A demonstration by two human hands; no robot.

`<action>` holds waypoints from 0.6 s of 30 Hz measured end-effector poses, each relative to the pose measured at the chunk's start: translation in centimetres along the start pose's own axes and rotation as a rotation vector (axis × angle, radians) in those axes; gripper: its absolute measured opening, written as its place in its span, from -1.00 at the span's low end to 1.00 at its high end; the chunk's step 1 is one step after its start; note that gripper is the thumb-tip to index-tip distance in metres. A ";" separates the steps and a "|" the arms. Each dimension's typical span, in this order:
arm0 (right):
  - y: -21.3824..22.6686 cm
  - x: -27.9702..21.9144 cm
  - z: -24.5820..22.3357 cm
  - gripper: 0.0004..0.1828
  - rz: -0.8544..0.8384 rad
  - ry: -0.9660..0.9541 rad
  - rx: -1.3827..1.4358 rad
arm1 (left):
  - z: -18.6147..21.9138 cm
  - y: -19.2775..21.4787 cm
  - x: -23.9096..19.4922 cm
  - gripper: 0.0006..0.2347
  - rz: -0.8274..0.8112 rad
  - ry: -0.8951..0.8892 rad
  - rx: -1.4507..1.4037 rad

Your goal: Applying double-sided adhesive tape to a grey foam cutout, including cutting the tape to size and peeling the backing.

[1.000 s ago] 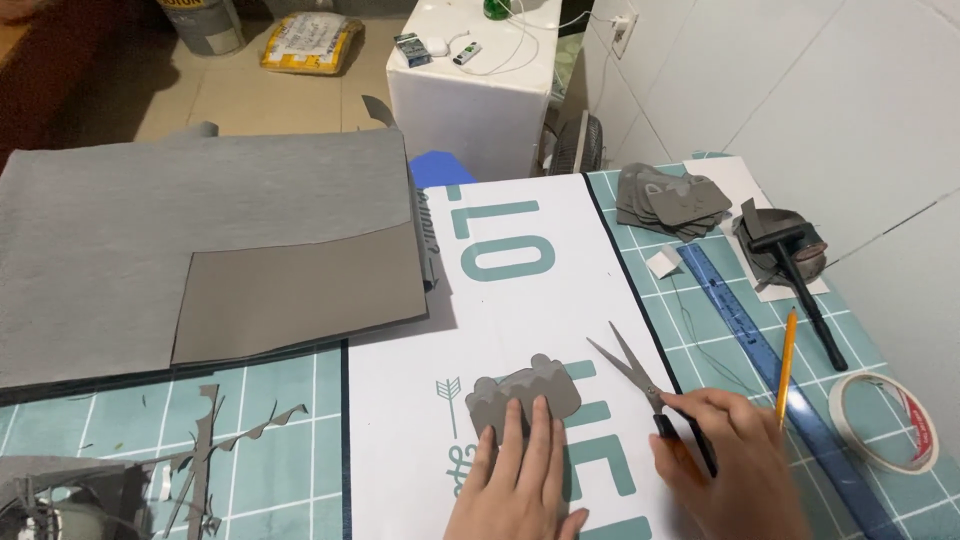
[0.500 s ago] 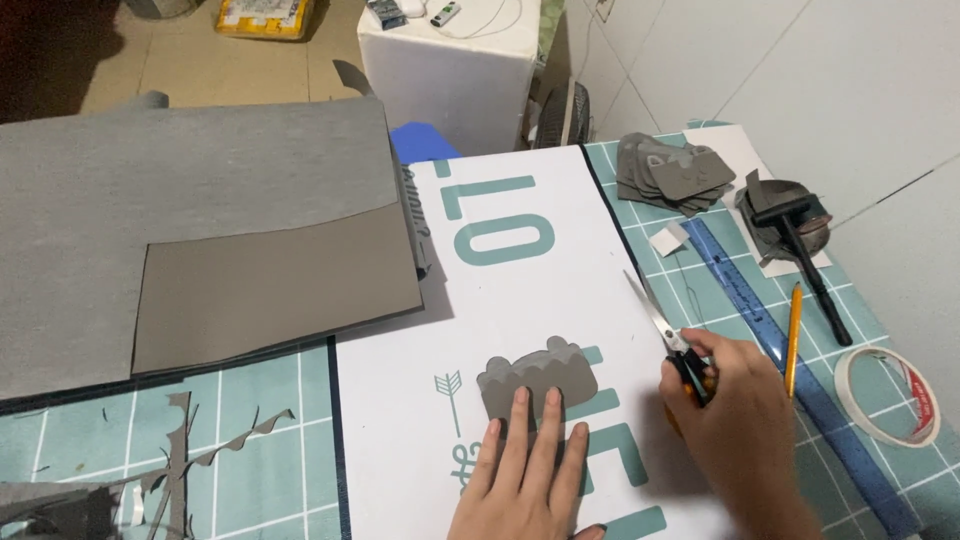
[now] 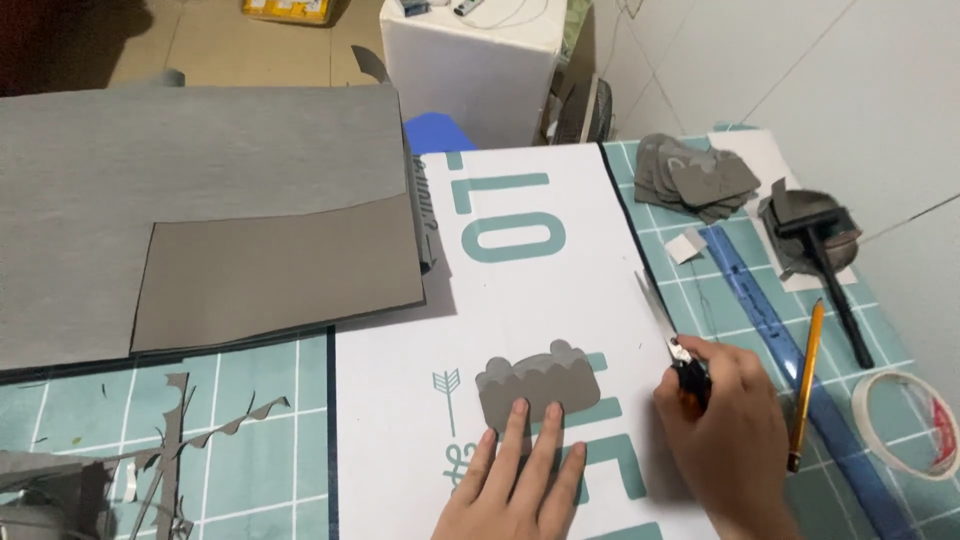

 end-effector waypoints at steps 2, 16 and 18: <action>0.0 -0.2 -0.1 -0.56 0.021 0.021 0.011 | 0.0 -0.1 -0.1 -0.67 -0.020 -0.006 0.012; 0.1 -0.9 0.3 -0.55 0.141 0.191 0.069 | 0.0 0.2 1.0 -0.79 0.094 -0.008 0.031; -0.5 -0.3 1.1 -0.55 0.031 0.035 0.083 | -0.2 -0.4 1.2 -0.84 0.088 0.029 -0.017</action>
Point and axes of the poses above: each hand's wrist, its own x-axis towards the middle knuckle, its own y-axis out of the back of the hand, z = x × y, the point moved 7 cm from there along x, towards the middle knuckle, and after that the axes turned 12 degrees about -z, right-handed, at the moved point
